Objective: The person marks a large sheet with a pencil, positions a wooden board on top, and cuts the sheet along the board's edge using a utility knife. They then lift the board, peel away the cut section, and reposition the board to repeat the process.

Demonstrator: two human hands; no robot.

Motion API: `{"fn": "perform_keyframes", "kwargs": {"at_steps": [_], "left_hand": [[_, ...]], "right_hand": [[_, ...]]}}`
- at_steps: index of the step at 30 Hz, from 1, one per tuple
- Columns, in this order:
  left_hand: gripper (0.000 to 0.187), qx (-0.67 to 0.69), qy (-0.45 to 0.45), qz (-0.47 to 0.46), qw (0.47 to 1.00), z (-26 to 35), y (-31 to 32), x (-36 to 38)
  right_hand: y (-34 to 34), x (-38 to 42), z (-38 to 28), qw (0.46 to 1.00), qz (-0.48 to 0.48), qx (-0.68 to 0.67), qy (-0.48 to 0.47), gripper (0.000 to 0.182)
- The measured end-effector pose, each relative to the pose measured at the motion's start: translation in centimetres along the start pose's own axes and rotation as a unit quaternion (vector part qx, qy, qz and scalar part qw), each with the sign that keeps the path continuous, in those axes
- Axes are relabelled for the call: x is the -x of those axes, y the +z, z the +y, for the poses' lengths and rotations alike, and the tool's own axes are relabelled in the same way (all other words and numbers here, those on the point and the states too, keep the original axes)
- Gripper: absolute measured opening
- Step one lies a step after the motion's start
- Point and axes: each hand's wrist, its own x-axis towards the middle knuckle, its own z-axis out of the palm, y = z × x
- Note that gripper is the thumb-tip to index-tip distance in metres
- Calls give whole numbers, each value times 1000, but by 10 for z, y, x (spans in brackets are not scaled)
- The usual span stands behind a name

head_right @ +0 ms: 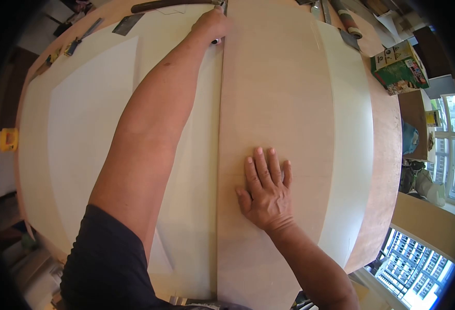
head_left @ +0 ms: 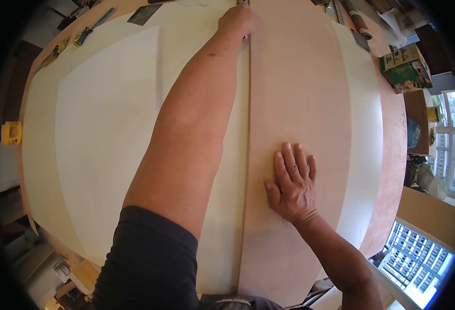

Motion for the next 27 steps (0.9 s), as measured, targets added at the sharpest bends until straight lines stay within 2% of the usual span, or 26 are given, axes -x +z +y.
{"fn": "perform_keyframes", "kwargs": {"at_steps": [27], "left_hand": [[42, -24, 19, -4, 1000, 5, 9, -18]], "right_hand": [[0, 2, 3, 1000, -7, -22, 8, 62]]}}
